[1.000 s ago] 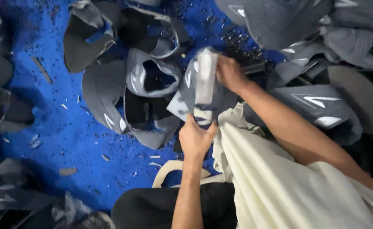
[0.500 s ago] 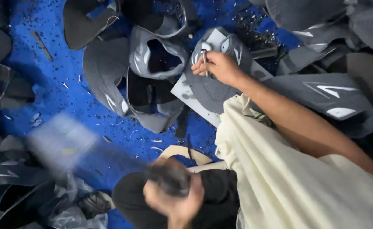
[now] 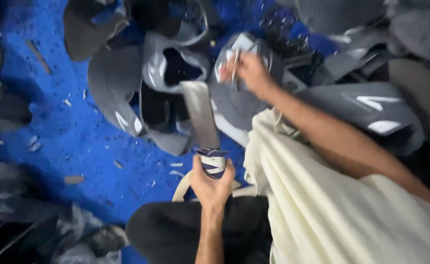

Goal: Punching holes into shoe upper components using a hand punch tool and a metal template.

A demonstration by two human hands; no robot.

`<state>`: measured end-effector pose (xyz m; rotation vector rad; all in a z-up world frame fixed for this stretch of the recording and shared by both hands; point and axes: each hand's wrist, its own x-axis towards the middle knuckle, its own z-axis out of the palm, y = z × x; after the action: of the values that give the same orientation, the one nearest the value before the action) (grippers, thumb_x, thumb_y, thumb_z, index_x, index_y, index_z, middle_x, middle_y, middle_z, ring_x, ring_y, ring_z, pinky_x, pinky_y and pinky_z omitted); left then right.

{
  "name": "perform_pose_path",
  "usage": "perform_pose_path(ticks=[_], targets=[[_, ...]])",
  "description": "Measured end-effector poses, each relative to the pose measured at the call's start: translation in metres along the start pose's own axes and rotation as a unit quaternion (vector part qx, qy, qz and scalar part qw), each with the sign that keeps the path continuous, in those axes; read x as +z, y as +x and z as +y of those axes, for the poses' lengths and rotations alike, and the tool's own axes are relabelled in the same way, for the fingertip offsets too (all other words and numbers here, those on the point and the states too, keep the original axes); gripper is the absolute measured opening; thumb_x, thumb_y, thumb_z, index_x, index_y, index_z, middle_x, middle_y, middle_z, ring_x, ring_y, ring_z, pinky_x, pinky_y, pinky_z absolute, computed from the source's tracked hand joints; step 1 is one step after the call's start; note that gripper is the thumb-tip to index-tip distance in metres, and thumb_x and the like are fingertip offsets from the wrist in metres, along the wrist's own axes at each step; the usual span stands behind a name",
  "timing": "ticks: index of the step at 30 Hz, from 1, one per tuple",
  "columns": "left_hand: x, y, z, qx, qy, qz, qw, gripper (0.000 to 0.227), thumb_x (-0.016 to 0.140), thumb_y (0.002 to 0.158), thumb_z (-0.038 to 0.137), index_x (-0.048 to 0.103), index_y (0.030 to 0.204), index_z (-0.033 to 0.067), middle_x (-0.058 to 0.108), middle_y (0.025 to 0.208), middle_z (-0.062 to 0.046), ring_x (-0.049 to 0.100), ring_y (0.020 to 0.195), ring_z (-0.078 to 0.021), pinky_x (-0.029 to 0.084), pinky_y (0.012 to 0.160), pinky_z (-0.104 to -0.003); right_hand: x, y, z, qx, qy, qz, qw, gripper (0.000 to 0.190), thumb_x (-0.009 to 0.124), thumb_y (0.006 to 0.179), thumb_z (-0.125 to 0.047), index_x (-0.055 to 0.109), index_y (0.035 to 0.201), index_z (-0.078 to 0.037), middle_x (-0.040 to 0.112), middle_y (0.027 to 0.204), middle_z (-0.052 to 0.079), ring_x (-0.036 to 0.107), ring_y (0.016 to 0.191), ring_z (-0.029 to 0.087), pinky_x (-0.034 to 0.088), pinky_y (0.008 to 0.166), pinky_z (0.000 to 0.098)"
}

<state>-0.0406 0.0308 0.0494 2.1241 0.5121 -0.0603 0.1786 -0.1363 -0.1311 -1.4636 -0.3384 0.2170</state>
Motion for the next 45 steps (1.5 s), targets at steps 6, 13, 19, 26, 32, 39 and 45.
perform_pose_path(ticks=[6,13,19,26,32,39,45], targets=[[-0.055,-0.004,0.093,0.258,-0.168,0.121,0.944,0.060,0.077,0.078,0.030,0.048,0.115,-0.0087,0.060,0.077,-0.003,0.058,0.063,-0.0165,0.047,0.068,-0.031,0.004,0.010,-0.009,0.169,0.133,0.009,0.977,0.006,0.054,0.105,-0.004,0.059,0.103,-0.002,0.075,0.114,0.017,0.077,0.100,0.022,0.062,0.087,0.0320],[0.026,0.027,-0.014,0.092,-0.111,0.030,0.989,0.035,0.081,0.074,0.020,0.061,0.097,0.0026,0.071,0.081,-0.009,0.072,0.071,-0.0185,0.056,0.067,-0.031,0.013,-0.008,-0.041,-0.064,-0.166,-0.017,0.984,0.021,0.055,0.100,0.007,0.069,0.115,0.004,0.075,0.116,0.017,0.074,0.106,0.021,0.060,0.089,0.0323],[-0.024,0.005,0.046,0.008,-0.047,0.094,0.994,0.038,0.086,0.069,0.021,0.063,0.093,0.0032,0.072,0.076,-0.007,0.068,0.066,-0.0182,0.056,0.065,-0.030,-0.003,0.023,-0.023,0.144,0.108,0.074,0.981,0.011,0.054,0.105,-0.005,0.063,0.100,-0.002,0.076,0.106,0.015,0.077,0.093,0.018,0.063,0.083,0.0303],[0.022,0.034,-0.011,0.156,-0.126,0.060,0.978,0.047,0.084,0.068,0.019,0.055,0.102,0.0039,0.065,0.079,-0.007,0.064,0.067,-0.0212,0.055,0.065,-0.035,0.011,0.001,-0.052,-0.066,-0.127,0.055,0.988,0.011,0.059,0.100,-0.005,0.065,0.098,0.004,0.077,0.109,0.017,0.075,0.101,0.022,0.060,0.086,0.0337],[0.023,0.021,0.009,0.002,-0.020,0.020,1.000,0.036,0.087,0.074,0.022,0.063,0.095,0.0037,0.072,0.079,-0.006,0.070,0.071,-0.0175,0.057,0.066,-0.032,-0.004,0.031,-0.032,0.073,0.022,0.115,0.990,0.014,0.057,0.104,-0.009,0.064,0.093,-0.002,0.077,0.097,0.011,0.075,0.086,0.018,0.062,0.082,0.0339],[-0.004,0.025,0.082,0.308,-0.378,0.247,0.837,0.045,0.087,0.074,0.031,0.057,0.097,0.0070,0.068,0.078,-0.001,0.064,0.065,-0.0125,0.051,0.065,-0.023,0.000,0.028,-0.029,0.077,0.021,0.096,0.992,0.014,0.056,0.103,-0.006,0.061,0.091,-0.004,0.076,0.100,0.008,0.077,0.094,0.017,0.063,0.086,0.0334],[0.037,0.045,-0.011,0.112,-0.043,0.037,0.992,0.043,0.079,0.070,0.022,0.061,0.101,-0.0010,0.070,0.080,-0.010,0.069,0.068,-0.0236,0.057,0.068,-0.038,0.002,0.015,-0.051,-0.121,-0.239,0.047,0.962,0.013,0.060,0.098,-0.002,0.069,0.107,0.002,0.075,0.107,0.015,0.074,0.100,0.023,0.060,0.084,0.0361]])
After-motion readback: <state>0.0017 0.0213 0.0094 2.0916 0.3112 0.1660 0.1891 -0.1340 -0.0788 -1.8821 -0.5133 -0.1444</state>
